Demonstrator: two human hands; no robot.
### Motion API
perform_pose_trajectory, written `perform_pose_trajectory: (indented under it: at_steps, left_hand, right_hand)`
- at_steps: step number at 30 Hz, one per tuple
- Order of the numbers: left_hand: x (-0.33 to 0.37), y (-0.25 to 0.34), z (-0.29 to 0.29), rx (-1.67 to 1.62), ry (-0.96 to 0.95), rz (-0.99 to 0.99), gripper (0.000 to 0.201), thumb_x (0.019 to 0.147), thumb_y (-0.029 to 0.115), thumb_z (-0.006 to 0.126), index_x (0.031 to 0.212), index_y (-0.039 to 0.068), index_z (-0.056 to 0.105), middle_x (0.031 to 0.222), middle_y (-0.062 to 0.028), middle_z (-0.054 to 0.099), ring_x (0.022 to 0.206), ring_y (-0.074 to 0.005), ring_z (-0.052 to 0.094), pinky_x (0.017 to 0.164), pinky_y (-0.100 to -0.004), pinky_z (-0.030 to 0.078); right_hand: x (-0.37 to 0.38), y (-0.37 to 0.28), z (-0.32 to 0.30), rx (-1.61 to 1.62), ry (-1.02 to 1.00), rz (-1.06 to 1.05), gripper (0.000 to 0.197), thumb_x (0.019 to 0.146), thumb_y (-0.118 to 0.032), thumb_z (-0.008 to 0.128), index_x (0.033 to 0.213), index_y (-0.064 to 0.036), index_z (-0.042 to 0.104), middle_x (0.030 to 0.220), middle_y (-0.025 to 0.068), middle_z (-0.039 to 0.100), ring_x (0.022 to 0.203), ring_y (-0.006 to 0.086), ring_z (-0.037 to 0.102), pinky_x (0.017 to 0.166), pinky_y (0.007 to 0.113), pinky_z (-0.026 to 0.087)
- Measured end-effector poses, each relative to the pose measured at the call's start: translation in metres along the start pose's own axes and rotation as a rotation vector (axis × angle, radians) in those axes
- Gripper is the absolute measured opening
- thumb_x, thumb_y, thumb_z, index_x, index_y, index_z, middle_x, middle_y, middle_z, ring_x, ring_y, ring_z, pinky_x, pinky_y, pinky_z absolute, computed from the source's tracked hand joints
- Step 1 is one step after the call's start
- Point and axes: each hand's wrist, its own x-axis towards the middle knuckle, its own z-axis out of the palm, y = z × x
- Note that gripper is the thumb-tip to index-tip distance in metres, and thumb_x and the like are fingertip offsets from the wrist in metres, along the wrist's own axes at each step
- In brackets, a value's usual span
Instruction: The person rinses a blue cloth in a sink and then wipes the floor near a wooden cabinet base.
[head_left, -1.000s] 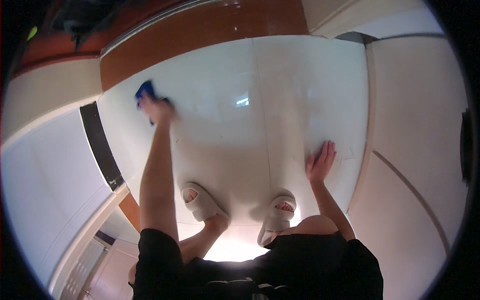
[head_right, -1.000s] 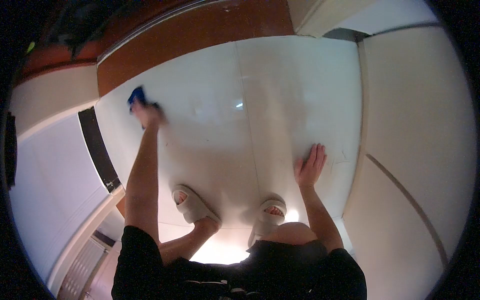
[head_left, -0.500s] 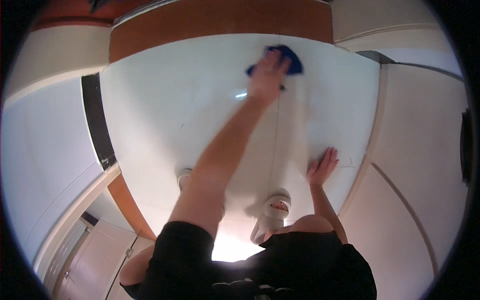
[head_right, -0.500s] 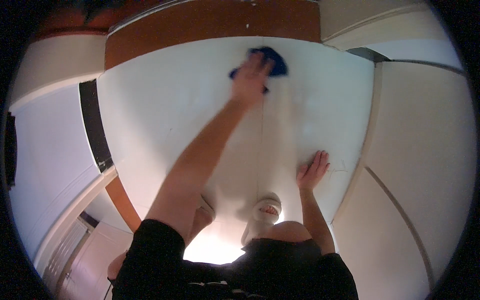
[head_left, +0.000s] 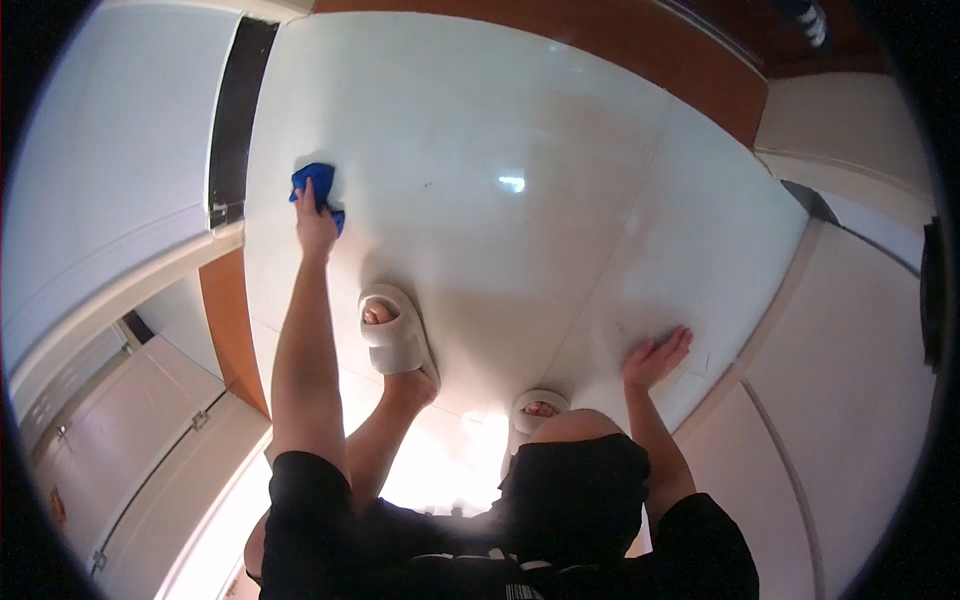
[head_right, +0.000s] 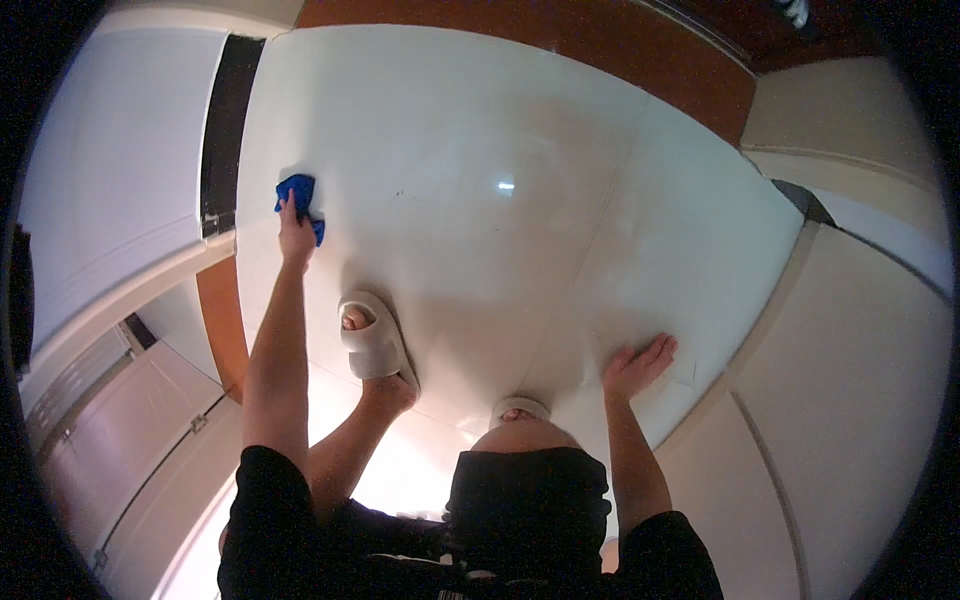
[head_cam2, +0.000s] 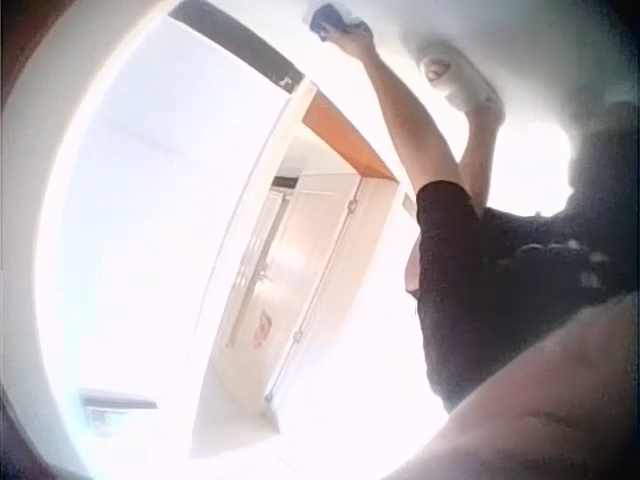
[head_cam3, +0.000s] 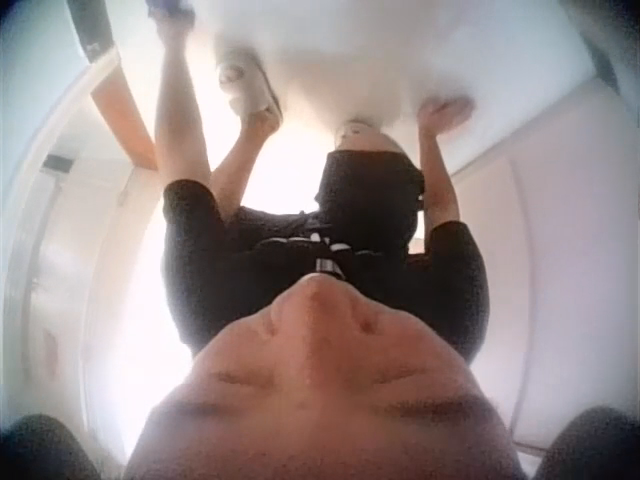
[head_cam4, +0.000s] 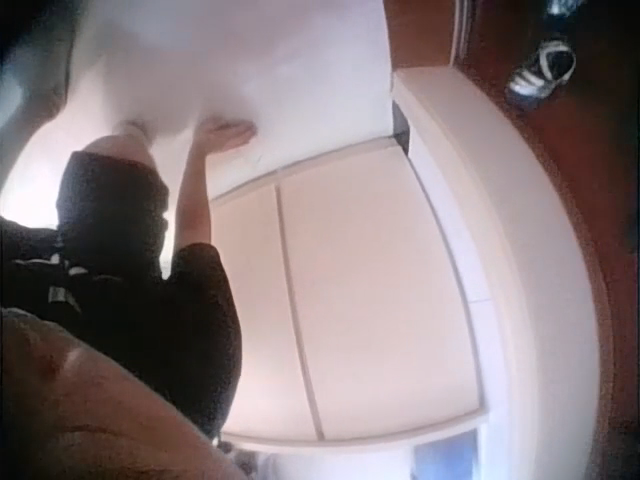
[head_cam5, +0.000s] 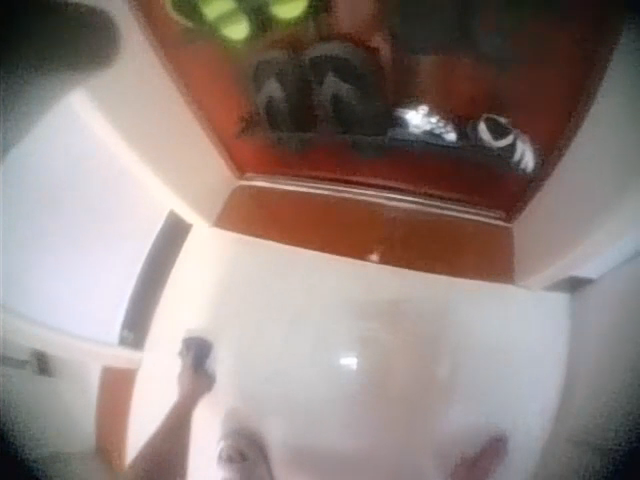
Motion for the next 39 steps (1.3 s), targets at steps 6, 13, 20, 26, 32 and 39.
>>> perform_pose_trajectory:
  at_steps: [6, 13, 20, 26, 32, 39]
  left_hand:
    - [-0.031, 0.105, 0.027, -0.111, 0.193, 0.262, 0.066, 0.086, 0.001, 0.055, 0.151, 0.008, 0.047, 0.157, -0.0302, 0.039, 0.144, -0.0486, 0.038, 0.120, -0.0534, 0.031]
    - [-0.167, 0.275, 0.086, -0.116, -0.042, 0.546, 0.062, 0.084, 0.001, 0.056, 0.145, 0.012, 0.056, 0.154, -0.0231, 0.046, 0.145, -0.0424, 0.041, 0.117, -0.0527, 0.036]
    - [-0.231, 0.287, 0.089, -0.169, -0.328, 0.692, 0.063, 0.085, 0.002, 0.058, 0.146, 0.020, 0.056, 0.157, -0.0215, 0.043, 0.144, -0.0389, 0.043, 0.116, -0.0489, 0.039]
    - [-0.143, 0.198, 0.039, -0.090, -0.048, 0.177, 0.073, 0.090, 0.004, 0.061, 0.158, 0.022, 0.039, 0.158, -0.0267, 0.038, 0.141, -0.0445, 0.043, 0.115, -0.0502, 0.040]
    - [-0.087, 0.052, 0.004, 0.010, 0.289, 0.014, 0.066, 0.092, 0.006, 0.055, 0.156, 0.002, 0.037, 0.152, -0.0315, 0.044, 0.139, -0.0483, 0.043, 0.118, -0.0494, 0.035]
    - [-0.182, 0.163, 0.062, -0.209, -0.006, 0.601, 0.051, 0.092, 0.002, 0.050, 0.143, 0.004, 0.055, 0.144, -0.0186, 0.057, 0.138, -0.0387, 0.051, 0.104, -0.0481, 0.046]
  right_hand:
    - [0.000, -0.008, 0.005, 0.027, -0.034, -0.033, 0.067, 0.109, -0.043, 0.037, 0.154, 0.0055, 0.034, 0.160, 0.0288, 0.030, 0.149, 0.0465, 0.028, 0.122, 0.058, 0.021]
    - [0.002, -0.008, -0.001, 0.032, -0.001, -0.040, 0.065, 0.109, -0.041, 0.037, 0.155, 0.0047, 0.033, 0.159, 0.0289, 0.032, 0.147, 0.0473, 0.030, 0.120, 0.058, 0.024]
    - [-0.003, -0.007, 0.000, 0.071, 0.044, -0.056, 0.066, 0.109, -0.043, 0.036, 0.154, 0.0038, 0.036, 0.158, 0.0280, 0.035, 0.147, 0.0468, 0.032, 0.120, 0.059, 0.025]
    - [-0.005, 0.011, -0.003, 0.023, 0.026, 0.005, 0.065, 0.107, -0.042, 0.037, 0.154, 0.0023, 0.038, 0.158, 0.0263, 0.037, 0.148, 0.0444, 0.033, 0.121, 0.058, 0.022]
    - [-0.006, -0.016, 0.001, 0.065, 0.016, -0.012, 0.063, 0.106, -0.038, 0.040, 0.154, 0.0025, 0.038, 0.158, 0.0266, 0.036, 0.149, 0.0438, 0.031, 0.122, 0.059, 0.020]
    - [-0.007, 0.012, 0.010, -0.032, 0.038, 0.010, 0.060, 0.104, -0.031, 0.042, 0.154, 0.0023, 0.039, 0.158, 0.0260, 0.037, 0.149, 0.0428, 0.031, 0.123, 0.060, 0.016]
